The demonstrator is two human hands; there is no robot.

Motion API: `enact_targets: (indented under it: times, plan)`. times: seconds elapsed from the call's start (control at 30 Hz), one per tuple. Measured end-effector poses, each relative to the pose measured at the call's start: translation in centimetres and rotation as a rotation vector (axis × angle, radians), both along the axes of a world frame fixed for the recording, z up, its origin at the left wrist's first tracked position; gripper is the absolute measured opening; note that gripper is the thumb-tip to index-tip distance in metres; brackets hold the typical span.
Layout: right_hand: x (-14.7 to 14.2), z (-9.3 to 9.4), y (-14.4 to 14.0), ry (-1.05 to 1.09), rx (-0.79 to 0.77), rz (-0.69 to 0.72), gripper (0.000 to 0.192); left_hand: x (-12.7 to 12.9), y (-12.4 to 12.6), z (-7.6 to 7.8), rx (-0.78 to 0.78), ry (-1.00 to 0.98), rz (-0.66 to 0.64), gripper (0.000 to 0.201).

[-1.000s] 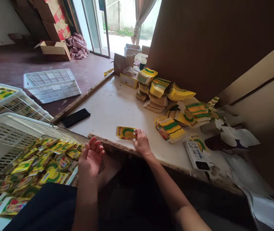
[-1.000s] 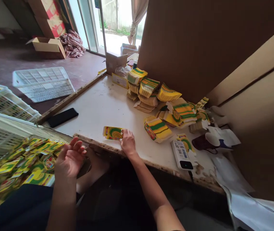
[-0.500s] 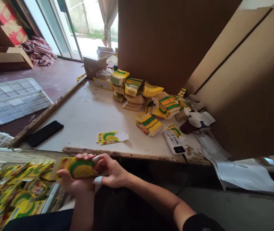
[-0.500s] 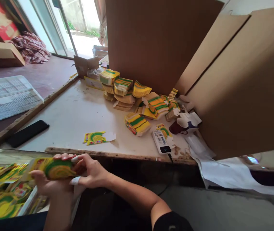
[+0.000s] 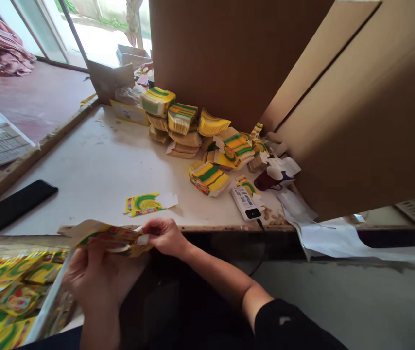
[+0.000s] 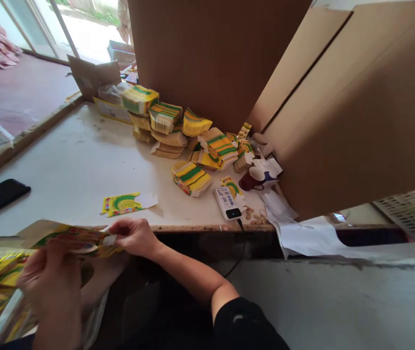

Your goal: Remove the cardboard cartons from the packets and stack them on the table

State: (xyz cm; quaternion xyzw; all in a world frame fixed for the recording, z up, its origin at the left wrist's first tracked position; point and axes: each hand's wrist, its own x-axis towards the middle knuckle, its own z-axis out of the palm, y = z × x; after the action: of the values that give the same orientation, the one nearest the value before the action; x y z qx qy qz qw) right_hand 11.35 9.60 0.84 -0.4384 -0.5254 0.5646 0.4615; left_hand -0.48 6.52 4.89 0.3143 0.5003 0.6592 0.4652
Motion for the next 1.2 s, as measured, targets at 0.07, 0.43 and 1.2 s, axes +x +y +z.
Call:
enact_targets:
  times: [0.07, 0.43, 1.2]
  plan:
    - [1.2, 1.0, 0.3, -0.168, 0.118, -0.059, 0.001, -0.7, 0.0, -0.2, -0.011, 0.047, 0.106, 0.017]
    - [2.8, 4.2, -1.1, -0.741, 0.667, 0.196, 0.019, -3.7, 0.2, -2.1, 0.062, 0.84, -0.234, 0.061]
    - [2.1, 3.0, -0.9, 0.237, -0.196, 0.239, 0.026, -1.5, -0.5, -4.0, 0.288, 1.046, -0.377, 0.066]
